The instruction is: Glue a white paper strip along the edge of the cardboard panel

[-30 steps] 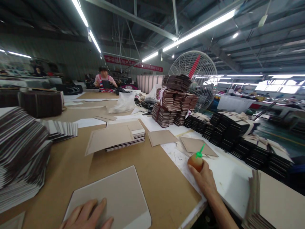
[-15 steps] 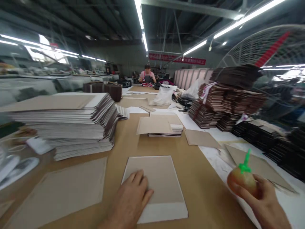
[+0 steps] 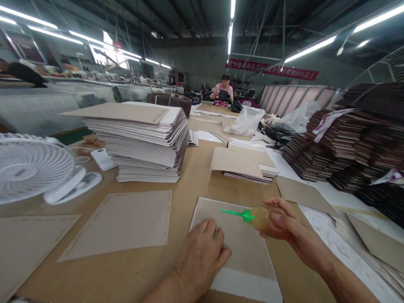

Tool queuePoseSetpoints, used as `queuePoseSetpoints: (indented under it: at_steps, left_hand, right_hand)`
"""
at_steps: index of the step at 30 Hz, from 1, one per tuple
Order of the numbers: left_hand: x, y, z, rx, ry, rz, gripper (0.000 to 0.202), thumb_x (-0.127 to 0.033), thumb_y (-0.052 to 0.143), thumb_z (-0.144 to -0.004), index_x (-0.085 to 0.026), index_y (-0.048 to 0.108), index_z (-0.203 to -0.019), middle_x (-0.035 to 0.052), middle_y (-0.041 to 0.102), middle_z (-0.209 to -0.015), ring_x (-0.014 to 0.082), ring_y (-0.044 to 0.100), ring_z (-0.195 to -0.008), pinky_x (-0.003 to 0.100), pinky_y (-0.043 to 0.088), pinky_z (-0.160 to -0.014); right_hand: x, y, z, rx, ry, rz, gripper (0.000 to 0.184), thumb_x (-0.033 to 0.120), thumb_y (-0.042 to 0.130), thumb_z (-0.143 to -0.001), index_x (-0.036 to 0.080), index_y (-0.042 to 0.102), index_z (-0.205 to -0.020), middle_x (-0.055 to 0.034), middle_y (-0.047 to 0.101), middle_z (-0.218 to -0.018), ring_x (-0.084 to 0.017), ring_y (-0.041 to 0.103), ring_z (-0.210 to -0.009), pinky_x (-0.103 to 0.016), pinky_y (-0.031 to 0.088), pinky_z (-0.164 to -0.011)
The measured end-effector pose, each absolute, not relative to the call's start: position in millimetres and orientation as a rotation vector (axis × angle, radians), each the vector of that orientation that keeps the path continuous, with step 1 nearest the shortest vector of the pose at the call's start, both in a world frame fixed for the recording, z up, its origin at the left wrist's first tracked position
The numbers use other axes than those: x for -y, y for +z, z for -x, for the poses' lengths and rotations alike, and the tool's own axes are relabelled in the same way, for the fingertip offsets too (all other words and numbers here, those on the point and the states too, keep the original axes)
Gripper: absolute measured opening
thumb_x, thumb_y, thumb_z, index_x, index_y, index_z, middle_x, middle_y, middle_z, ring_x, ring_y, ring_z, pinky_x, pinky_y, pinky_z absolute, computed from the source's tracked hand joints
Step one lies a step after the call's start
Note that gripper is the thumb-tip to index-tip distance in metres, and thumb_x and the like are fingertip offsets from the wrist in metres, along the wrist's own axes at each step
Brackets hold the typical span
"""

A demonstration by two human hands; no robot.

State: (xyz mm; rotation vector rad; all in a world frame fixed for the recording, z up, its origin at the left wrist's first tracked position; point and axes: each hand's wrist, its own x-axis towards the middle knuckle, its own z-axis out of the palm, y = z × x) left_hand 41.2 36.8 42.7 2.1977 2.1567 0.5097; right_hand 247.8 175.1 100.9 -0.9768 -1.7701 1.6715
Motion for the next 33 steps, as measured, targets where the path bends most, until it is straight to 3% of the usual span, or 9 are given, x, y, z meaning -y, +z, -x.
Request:
queuePoseSetpoints:
  at_steps: [3, 6, 11, 17, 26, 33]
  left_hand:
    - [-39, 40, -40, -2.163, 0.510, -2.216, 0.018, -0.032, 0.062, -0.086, -0.018, 0.062, -0.097, 0.0052, 0.057, -0.096, 0.0244, 0.053, -0.096, 0.042, 0.051, -0.086]
    - [-39, 38, -40, -2.170, 0.539, -2.217, 0.020, -0.033, 0.063, -0.085, -0.019, 0.062, -0.099, 0.0053, 0.057, -0.097, 0.0240, 0.052, -0.097, 0.041, 0.050, -0.087]
    - [-39, 41, -40, -2.151, 0.521, -2.255, 0.021, -0.035, 0.063, -0.085, -0.018, 0.063, -0.098, 0.0056, 0.059, -0.096, 0.0240, 0.053, -0.097, 0.041, 0.051, -0.086]
    - [-39, 38, -39, -2.159, 0.565, -2.245, 0.022, -0.036, 0.064, -0.085, -0.018, 0.063, -0.098, 0.0055, 0.059, -0.096, 0.0240, 0.054, -0.097, 0.041, 0.051, -0.087]
    - [-41, 32, -39, -2.158, 0.588, -2.202, 0.021, -0.034, 0.062, -0.085, -0.019, 0.062, -0.099, 0.0045, 0.058, -0.099, 0.0235, 0.053, -0.100, 0.042, 0.051, -0.091]
    - [-40, 36, -40, -2.142, 0.534, -2.214, 0.021, -0.034, 0.062, -0.086, -0.018, 0.063, -0.100, 0.0054, 0.058, -0.098, 0.0241, 0.053, -0.100, 0.042, 0.051, -0.090]
  right_hand:
    - [-181, 96, -216, 1.668, 1.708, 0.934, 0.035, 0.049, 0.056, -0.087, 0.028, 0.045, -0.112, 0.0009, 0.056, -0.087, -0.018, 0.054, -0.071, -0.028, 0.045, -0.055]
    - [-188, 89, -189, 1.713, 1.536, 1.006, 0.040, 0.057, 0.059, -0.083, 0.025, 0.044, -0.102, 0.0028, 0.051, -0.078, -0.016, 0.048, -0.063, -0.023, 0.036, -0.047]
    - [-192, 88, -161, 1.929, 1.237, 1.057, 0.046, 0.051, 0.077, -0.071, 0.025, 0.049, -0.097, 0.0050, 0.052, -0.074, -0.015, 0.045, -0.067, -0.024, 0.036, -0.056]
    - [-189, 93, -145, 2.282, 0.794, 0.894, 0.030, 0.042, 0.069, -0.079, 0.024, 0.050, -0.095, 0.0065, 0.047, -0.069, -0.015, 0.044, -0.064, -0.027, 0.035, -0.059]
    - [-197, 92, -137, 2.396, 0.588, 0.782, 0.028, 0.033, 0.071, -0.081, 0.024, 0.049, -0.096, 0.0057, 0.049, -0.076, -0.015, 0.046, -0.066, -0.027, 0.036, -0.061]
    - [-197, 105, -128, 2.500, 0.503, 0.605, 0.029, 0.021, 0.072, -0.080, 0.022, 0.050, -0.099, 0.0026, 0.054, -0.094, -0.016, 0.052, -0.085, -0.028, 0.038, -0.075]
